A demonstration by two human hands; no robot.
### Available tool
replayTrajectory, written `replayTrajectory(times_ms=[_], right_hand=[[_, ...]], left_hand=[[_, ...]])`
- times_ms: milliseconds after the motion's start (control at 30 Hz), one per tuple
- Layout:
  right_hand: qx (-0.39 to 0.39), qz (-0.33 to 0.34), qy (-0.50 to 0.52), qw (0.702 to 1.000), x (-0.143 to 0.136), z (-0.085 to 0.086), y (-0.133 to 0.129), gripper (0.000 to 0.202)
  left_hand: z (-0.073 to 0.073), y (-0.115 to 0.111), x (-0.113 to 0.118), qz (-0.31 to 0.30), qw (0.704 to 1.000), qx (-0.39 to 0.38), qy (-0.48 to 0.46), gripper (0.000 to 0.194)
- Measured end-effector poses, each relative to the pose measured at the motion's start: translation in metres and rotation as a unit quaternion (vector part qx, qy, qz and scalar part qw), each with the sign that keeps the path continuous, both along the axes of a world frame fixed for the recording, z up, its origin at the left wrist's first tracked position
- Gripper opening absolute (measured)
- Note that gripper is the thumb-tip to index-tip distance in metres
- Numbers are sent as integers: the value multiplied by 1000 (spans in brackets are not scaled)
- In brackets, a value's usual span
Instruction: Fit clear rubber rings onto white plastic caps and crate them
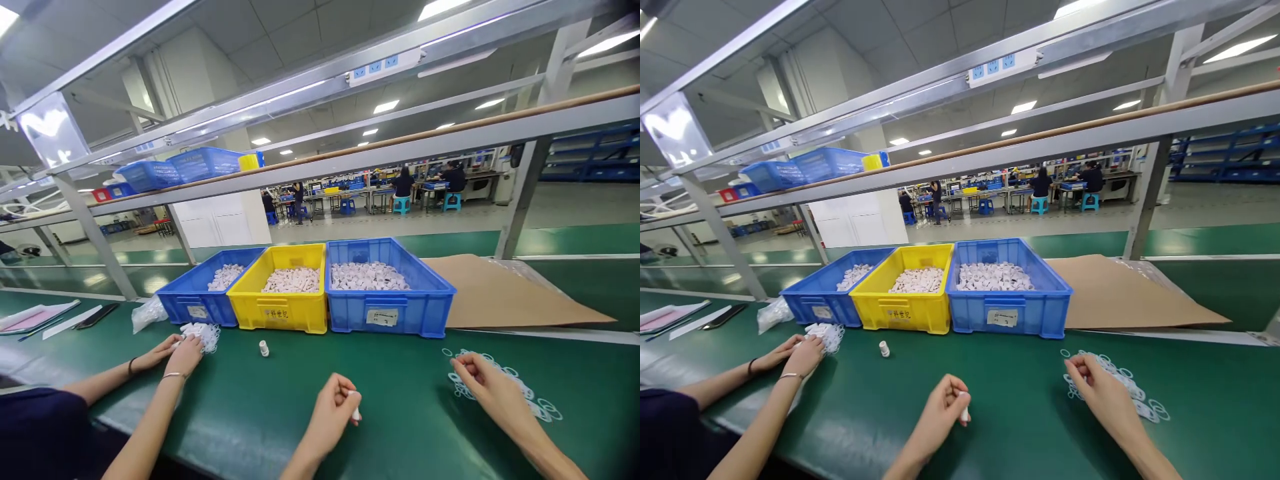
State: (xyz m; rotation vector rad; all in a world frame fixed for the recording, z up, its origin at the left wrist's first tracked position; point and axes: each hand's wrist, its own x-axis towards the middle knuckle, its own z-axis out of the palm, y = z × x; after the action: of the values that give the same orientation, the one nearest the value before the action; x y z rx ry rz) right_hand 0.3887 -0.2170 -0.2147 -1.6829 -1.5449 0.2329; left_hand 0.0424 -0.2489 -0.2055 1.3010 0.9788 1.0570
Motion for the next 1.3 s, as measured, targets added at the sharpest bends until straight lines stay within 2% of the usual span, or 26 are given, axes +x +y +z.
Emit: replayTrajectory(times_ms=[67,233,367,500,700,833,933,1167,1300], right_hand=[[-37,65,16,997,-27,11,-7,41],[-45,193,37,980,-108,32,-12,29],[-44,277,14,960,-166,27,-6,27],[-60,346,37,936,-201,12,-6,29],[-111,375,89,916,-209,-9,-11,38],[-118,375,129,911,-205,-12,-11,40],[-118,370,138,911,-204,-12,-11,44],[-137,368,140,909,-204,-6,-15,46],[-158,375,129,905,-205,1,-19,47]], left_hand=[[-9,-11,-1,3,1000,-14,-20,37],[-5,-26,-11,12,998,-10,-65,44],[-16,-30,-22,26,994,-18,-108,48],[-25,-29,-31,66,987,-28,-144,53],[-33,-24,-32,53,983,-28,-171,57],[-46,-18,-26,43,978,-27,-202,64],[-50,-16,-24,36,977,-30,-208,67],[-43,-20,-27,49,980,-27,-189,57],[-37,-24,-25,80,990,-12,-112,57]])
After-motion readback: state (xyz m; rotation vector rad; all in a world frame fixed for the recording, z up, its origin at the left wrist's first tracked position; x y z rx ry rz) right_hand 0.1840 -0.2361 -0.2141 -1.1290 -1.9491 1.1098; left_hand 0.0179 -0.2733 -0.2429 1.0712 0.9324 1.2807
